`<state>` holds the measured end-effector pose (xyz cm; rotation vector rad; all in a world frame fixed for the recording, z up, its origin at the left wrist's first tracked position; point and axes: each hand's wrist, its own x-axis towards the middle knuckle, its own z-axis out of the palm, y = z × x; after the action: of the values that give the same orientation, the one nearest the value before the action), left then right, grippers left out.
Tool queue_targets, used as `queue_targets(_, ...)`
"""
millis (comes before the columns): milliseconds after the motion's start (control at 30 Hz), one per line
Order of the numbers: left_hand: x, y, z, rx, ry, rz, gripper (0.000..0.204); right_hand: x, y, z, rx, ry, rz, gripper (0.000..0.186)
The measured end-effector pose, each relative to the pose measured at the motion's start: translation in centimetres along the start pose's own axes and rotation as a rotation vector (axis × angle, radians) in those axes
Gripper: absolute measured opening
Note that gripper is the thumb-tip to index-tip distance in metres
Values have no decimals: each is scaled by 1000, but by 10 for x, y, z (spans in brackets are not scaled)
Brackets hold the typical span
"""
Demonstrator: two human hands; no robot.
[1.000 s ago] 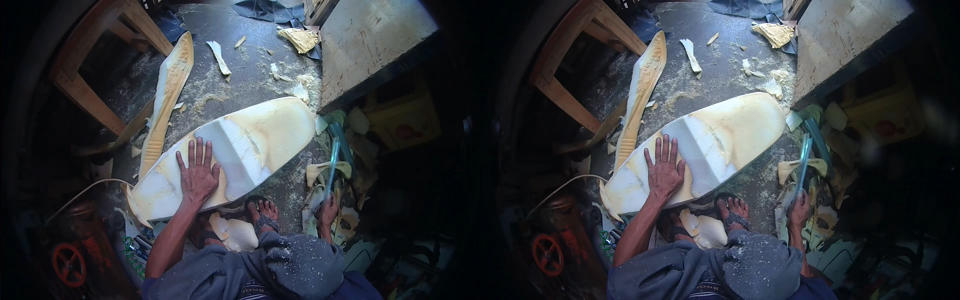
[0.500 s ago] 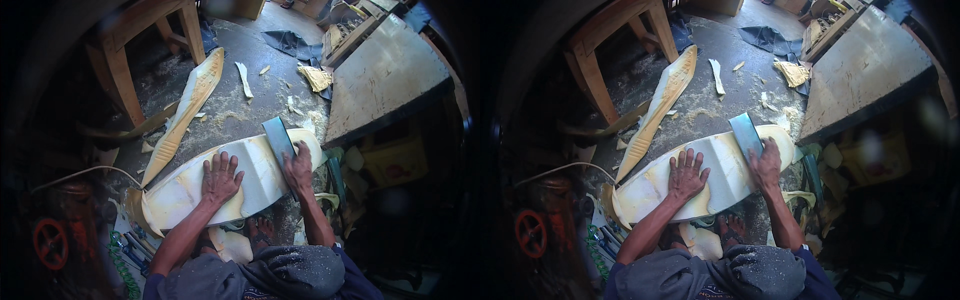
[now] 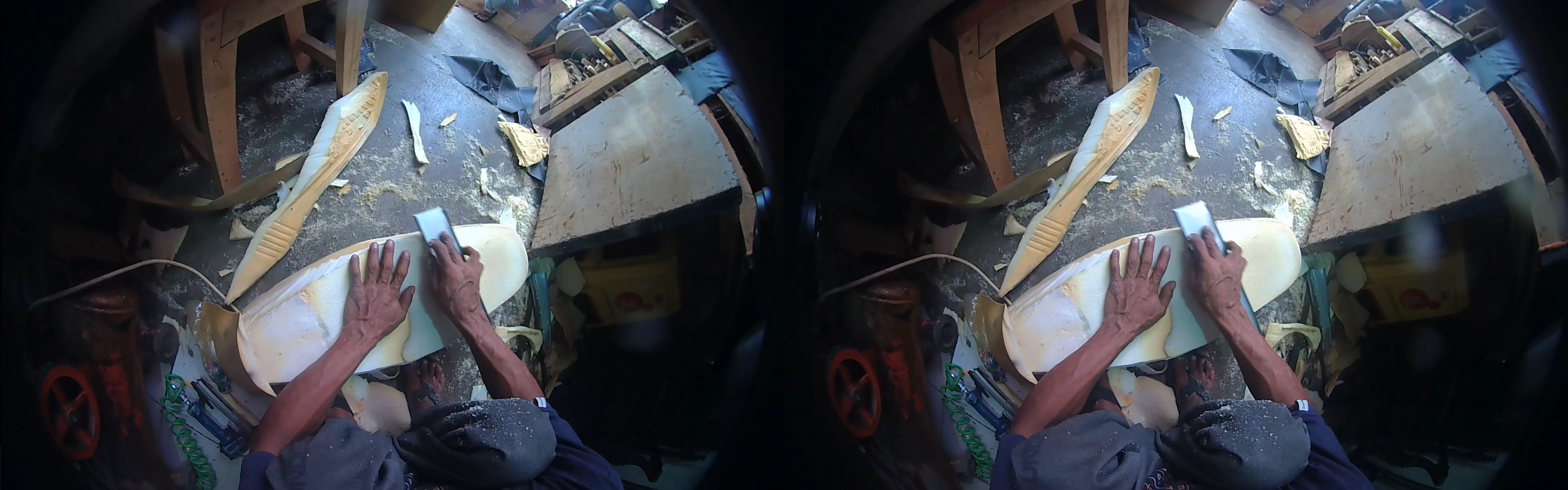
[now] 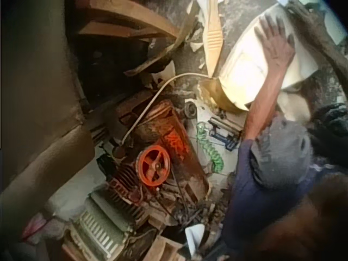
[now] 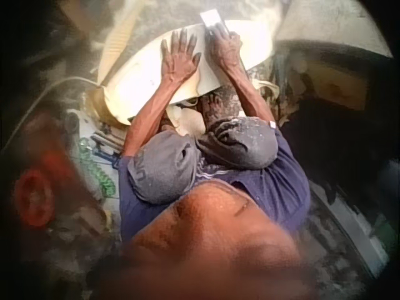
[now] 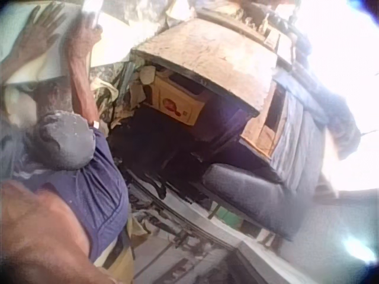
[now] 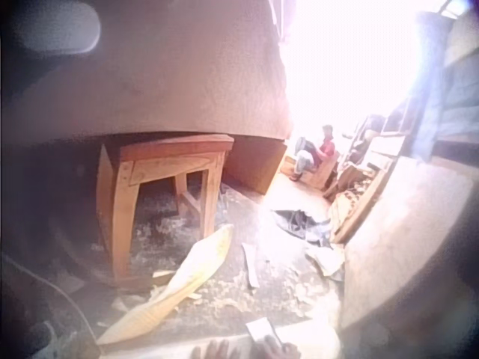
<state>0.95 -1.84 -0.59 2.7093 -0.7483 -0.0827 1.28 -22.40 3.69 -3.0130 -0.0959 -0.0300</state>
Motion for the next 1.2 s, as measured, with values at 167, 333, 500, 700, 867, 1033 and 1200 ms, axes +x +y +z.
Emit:
queue_targets(167, -2, 1, 1, 21, 60, -11, 71, -9, -4, -1, -17, 117, 169, 40)
queue_targets(333, -1, 3, 1, -11, 7, -17, 71, -12, -7, 2, 45, 86, 317, 42)
queue_targets(500, -1, 3, 3, 27, 17, -22, 71, -9, -18, 9, 38, 105, 71, 41)
queue_targets(700, -1, 2, 2, 8, 7, -19, 70, -4, -28, 11, 97, 146, 105, 33)
queue_targets(867, -1, 2, 0, -10, 8, -36, 71, -3, -30, 9, 189, 165, 190, 37)
queue_targets(1033, -1, 3, -2, 27, -16, -25, 71, -1, -29, 9, 37, 342, 210, 42)
queue_targets(1200, 0, 2, -2, -18, 18, -18, 71, -1, -26, 11, 78, 208, 124, 39)
